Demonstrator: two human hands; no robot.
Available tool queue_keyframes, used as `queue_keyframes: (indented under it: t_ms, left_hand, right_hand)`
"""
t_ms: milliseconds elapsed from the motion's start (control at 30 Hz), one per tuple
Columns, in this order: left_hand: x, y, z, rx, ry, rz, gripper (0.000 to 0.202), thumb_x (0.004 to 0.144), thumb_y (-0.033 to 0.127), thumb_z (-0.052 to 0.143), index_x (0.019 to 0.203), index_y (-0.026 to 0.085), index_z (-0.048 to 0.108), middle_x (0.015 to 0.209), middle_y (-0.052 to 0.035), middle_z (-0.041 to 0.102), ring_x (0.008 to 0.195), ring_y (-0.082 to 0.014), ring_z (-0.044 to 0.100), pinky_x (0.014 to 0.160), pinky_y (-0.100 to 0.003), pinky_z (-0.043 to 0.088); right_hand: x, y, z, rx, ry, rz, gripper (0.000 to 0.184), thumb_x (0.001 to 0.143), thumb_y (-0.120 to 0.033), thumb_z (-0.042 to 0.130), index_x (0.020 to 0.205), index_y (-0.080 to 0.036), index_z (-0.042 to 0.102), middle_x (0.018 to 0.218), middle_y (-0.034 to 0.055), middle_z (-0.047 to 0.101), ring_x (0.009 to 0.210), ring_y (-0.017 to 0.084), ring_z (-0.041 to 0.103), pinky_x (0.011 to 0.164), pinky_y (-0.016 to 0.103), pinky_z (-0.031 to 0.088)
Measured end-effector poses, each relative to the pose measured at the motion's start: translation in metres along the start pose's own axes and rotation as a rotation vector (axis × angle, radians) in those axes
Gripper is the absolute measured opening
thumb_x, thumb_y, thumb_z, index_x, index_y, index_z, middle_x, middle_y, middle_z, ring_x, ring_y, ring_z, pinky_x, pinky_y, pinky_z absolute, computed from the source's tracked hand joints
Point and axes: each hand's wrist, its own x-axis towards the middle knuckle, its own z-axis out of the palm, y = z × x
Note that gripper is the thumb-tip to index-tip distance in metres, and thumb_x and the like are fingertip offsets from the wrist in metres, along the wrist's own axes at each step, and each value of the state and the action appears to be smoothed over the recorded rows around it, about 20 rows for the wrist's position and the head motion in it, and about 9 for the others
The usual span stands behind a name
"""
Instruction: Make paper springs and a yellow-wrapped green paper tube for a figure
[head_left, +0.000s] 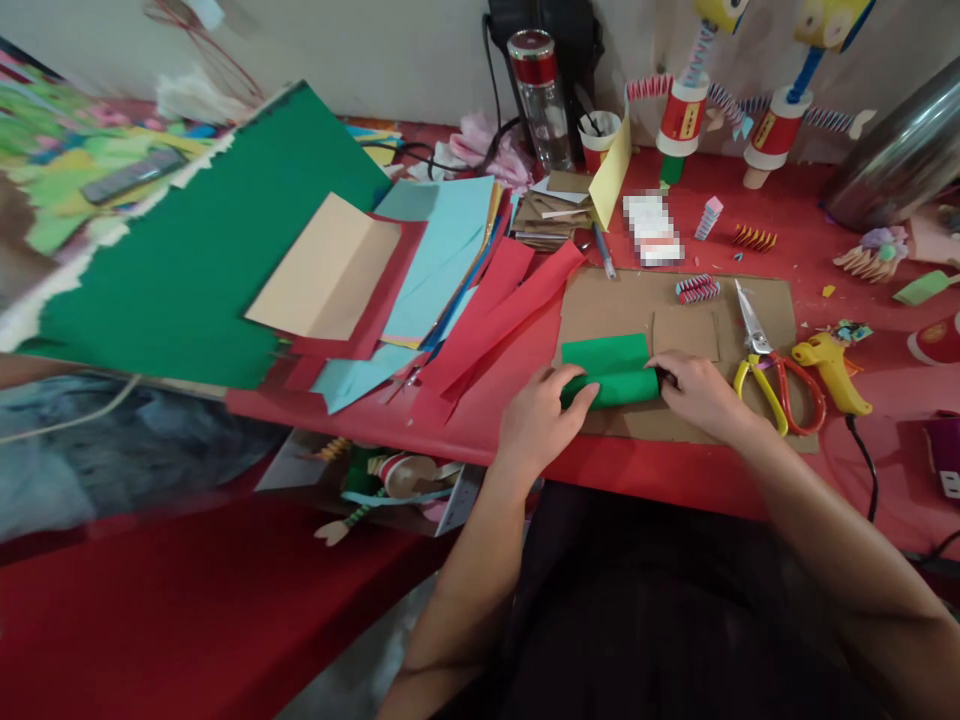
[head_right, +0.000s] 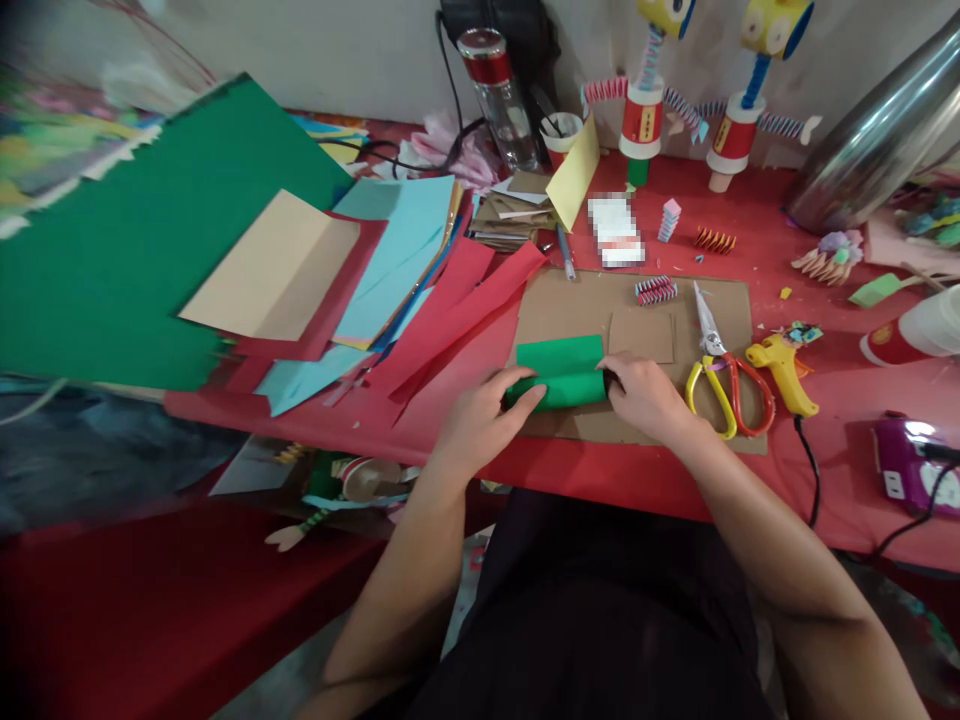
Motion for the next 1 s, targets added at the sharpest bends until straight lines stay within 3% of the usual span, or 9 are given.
queue_keyframes:
  t_ms: [267, 400, 467, 633, 767, 867, 1000]
  left_hand:
    - [0.011, 0.004, -0.008, 0.053, -0.059, -0.012, 0.034, 0.092, 0.043, 0.050, 0.115, 0.024, 0.065, 0.112, -0.0094, 0.071, 0.097, -0.0269, 0.067, 0.080, -0.037, 0.049]
    - [0.013, 0.006, -0.010, 0.076, -0.074, -0.005, 0.034, 0.091, 0.043, 0.049, 0.116, 0.025, 0.064, 0.113, -0.0092, 0.072, 0.100, -0.0275, 0.068, 0.079, -0.036, 0.049]
    - [0.013, 0.009, -0.011, 0.125, -0.076, -0.010, 0.035, 0.092, 0.044, 0.048, 0.118, 0.025, 0.062, 0.110, -0.0097, 0.073, 0.097, -0.0287, 0.068, 0.076, -0.037, 0.050]
    - [0.017, 0.009, -0.008, 0.276, 0.075, 0.018, 0.046, 0.091, 0.051, 0.047, 0.124, 0.022, 0.060, 0.107, -0.0152, 0.070, 0.095, -0.0336, 0.067, 0.068, -0.039, 0.051]
    - [0.032, -0.002, -0.001, 0.272, 0.237, 0.201, 0.047, 0.087, 0.048, 0.055, 0.123, 0.019, 0.062, 0.122, -0.0176, 0.062, 0.112, -0.0362, 0.058, 0.087, -0.046, 0.050]
    - [0.045, -0.007, 0.002, 0.226, 0.218, 0.242, 0.041, 0.085, 0.041, 0.059, 0.118, 0.018, 0.063, 0.117, -0.0161, 0.063, 0.110, -0.0347, 0.057, 0.095, -0.048, 0.047]
    - [0.055, -0.008, 0.002, 0.164, 0.183, 0.212, 0.027, 0.080, 0.034, 0.065, 0.102, 0.019, 0.063, 0.107, -0.0130, 0.064, 0.104, -0.0326, 0.058, 0.095, -0.047, 0.046]
  right_hand:
    - [-0.005, -0.002, 0.007, -0.070, 0.162, 0.042, 0.038, 0.092, -0.011, 0.038, 0.118, -0.017, 0.066, 0.103, 0.0135, 0.066, 0.094, 0.025, 0.067, 0.086, 0.042, 0.055]
    - [-0.006, -0.011, 0.005, -0.060, 0.179, -0.168, 0.035, 0.098, -0.027, 0.044, 0.127, -0.022, 0.062, 0.123, 0.0136, 0.062, 0.111, 0.027, 0.061, 0.096, 0.049, 0.052]
    - [-0.006, -0.013, 0.007, -0.111, 0.132, -0.253, 0.034, 0.095, -0.031, 0.053, 0.126, -0.022, 0.063, 0.119, 0.0130, 0.066, 0.107, 0.028, 0.061, 0.095, 0.052, 0.052]
    - [-0.003, -0.012, 0.013, -0.235, 0.125, -0.220, 0.033, 0.092, -0.030, 0.058, 0.119, -0.015, 0.069, 0.110, 0.0172, 0.066, 0.098, 0.030, 0.060, 0.088, 0.051, 0.054]
    - [-0.001, -0.013, 0.015, -0.275, 0.130, -0.182, 0.030, 0.093, -0.029, 0.056, 0.118, -0.017, 0.069, 0.106, 0.0160, 0.066, 0.095, 0.030, 0.060, 0.087, 0.051, 0.054]
    - [0.001, -0.014, 0.016, -0.268, 0.148, -0.170, 0.030, 0.094, -0.027, 0.055, 0.120, -0.019, 0.066, 0.105, 0.0147, 0.067, 0.095, 0.029, 0.060, 0.086, 0.050, 0.054]
    - [0.002, -0.013, 0.018, -0.292, 0.162, -0.197, 0.024, 0.095, -0.026, 0.053, 0.113, -0.019, 0.067, 0.101, 0.0133, 0.068, 0.091, 0.028, 0.061, 0.083, 0.046, 0.055]
